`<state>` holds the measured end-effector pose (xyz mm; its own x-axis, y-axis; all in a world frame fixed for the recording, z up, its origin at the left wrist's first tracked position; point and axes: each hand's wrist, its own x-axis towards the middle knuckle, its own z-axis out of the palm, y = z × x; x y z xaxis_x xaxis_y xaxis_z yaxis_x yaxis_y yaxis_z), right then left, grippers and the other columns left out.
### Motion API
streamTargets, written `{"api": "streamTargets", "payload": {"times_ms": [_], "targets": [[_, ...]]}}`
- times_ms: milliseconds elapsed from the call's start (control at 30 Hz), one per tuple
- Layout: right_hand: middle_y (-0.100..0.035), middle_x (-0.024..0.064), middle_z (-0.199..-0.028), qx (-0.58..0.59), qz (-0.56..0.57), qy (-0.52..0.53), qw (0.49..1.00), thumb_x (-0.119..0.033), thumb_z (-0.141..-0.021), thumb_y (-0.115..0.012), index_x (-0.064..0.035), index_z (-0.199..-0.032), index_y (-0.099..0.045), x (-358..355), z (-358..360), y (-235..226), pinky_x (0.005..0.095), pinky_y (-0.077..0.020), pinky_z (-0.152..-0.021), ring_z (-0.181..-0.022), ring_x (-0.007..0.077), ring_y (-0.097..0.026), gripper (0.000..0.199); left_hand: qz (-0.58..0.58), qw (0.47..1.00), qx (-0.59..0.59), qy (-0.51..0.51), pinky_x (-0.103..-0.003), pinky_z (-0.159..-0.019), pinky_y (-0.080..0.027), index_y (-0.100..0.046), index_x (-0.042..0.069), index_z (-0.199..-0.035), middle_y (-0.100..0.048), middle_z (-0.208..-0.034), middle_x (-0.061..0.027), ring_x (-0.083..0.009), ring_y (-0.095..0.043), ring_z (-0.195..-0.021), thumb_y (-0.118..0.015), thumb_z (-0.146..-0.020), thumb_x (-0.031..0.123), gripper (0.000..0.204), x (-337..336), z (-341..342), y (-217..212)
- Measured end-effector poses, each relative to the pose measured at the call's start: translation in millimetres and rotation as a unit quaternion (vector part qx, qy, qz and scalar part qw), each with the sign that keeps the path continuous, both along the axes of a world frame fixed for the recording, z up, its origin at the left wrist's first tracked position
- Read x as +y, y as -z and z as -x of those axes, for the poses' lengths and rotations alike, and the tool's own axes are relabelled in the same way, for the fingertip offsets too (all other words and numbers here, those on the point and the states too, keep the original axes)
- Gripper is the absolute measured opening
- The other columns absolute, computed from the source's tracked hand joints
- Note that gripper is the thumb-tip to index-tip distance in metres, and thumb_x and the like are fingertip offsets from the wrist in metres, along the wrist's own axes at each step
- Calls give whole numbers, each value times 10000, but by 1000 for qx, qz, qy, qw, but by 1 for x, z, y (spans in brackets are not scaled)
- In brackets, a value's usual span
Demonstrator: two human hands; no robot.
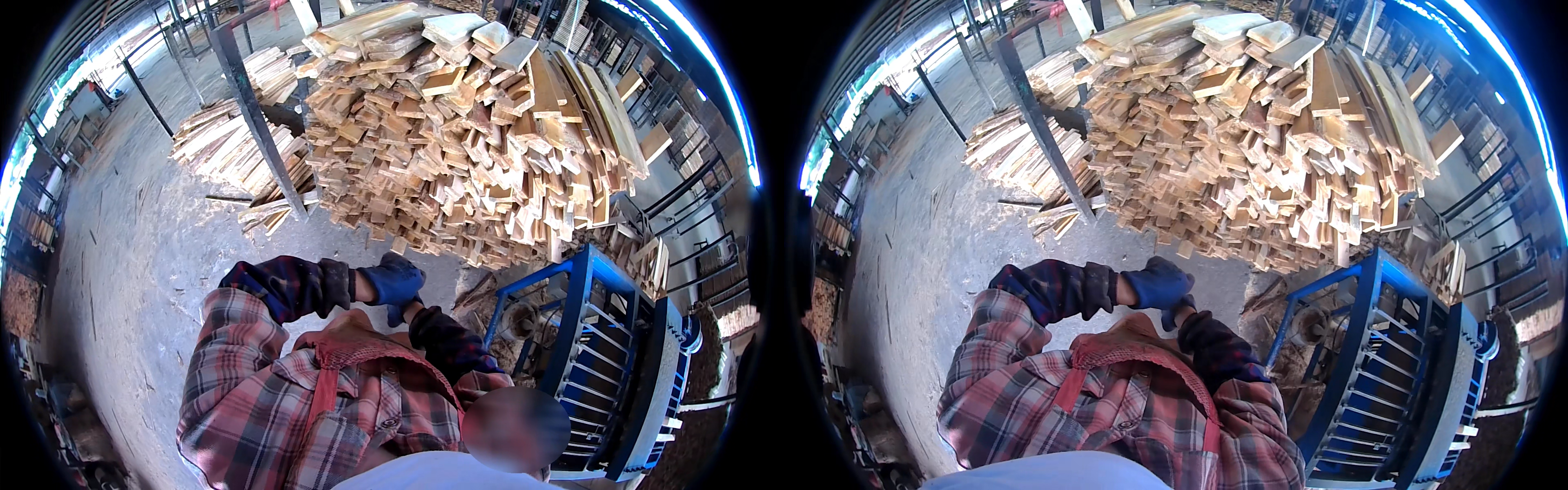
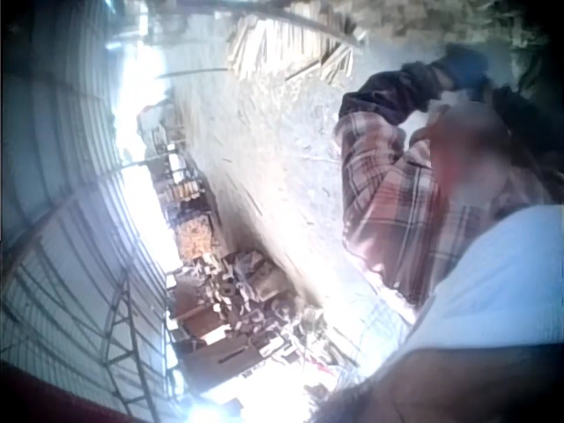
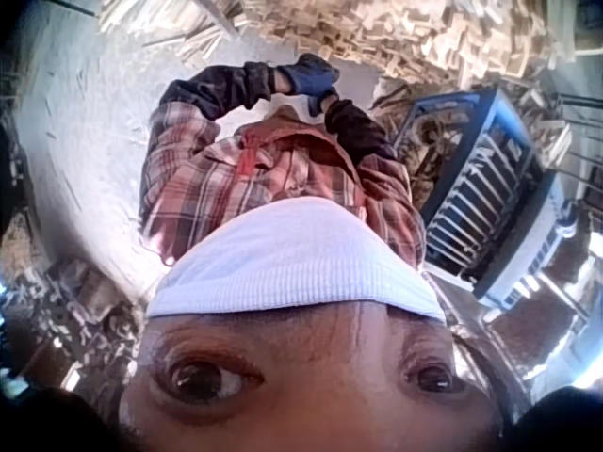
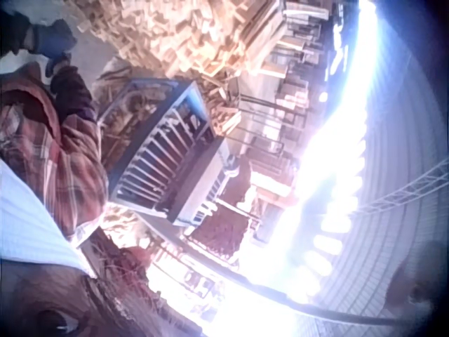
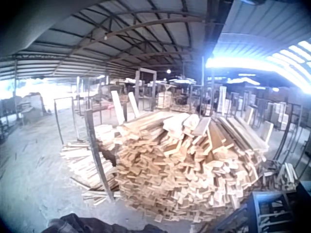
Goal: The person feeds wooden planks into a wood processing machine one by one. They pick up planks from a nearby pile, align them, and push them through the machine's intake, which processes the wood into smaller chips or pieces.
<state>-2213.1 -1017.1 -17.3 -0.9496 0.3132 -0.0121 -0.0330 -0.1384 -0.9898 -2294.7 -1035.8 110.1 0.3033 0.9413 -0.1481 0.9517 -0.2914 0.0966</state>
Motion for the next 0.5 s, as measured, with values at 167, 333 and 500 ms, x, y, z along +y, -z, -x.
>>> {"api": "streamTargets", "payload": {"times_ms": [167, 333, 500], "targets": [[-633, 169, -1109, 2, 20, -6, 1000, -199, -876, -598, -6, -1133, -624, -19, -3, 11, 415, -443, -964, -1064, 287, -598, 322, 20, 982, -176, -65, -481, -695, -496, -650, 106, -918, -684, -837, -172, -370, -665, -822, -565, -802, 229, 189, 17, 5, 11], [-627, 172, -1129, 5, 24, 5, 1000, -188, -881, -590, -2, -1145, -618, -10, -5, 16, 418, -438, -981, -1079, 292, -592, 324, 82, 966, -234, -72, -466, -729, -490, -687, 112, -883, -684, -862, -159, -367, -652, -817, -589, -807, 329, 250, -2, 12, 10], [-620, 174, -1148, 0, 27, 14, 1000, -178, -886, -581, 2, -1157, -611, -7, -8, 14, 422, -432, -998, -1094, 297, -587, 327, 143, 933, -306, -122, -449, -715, -493, -688, 117, -943, -682, -768, -132, -350, -660, -735, -571, -843, 356, 285, -37, 10, 27]]}}
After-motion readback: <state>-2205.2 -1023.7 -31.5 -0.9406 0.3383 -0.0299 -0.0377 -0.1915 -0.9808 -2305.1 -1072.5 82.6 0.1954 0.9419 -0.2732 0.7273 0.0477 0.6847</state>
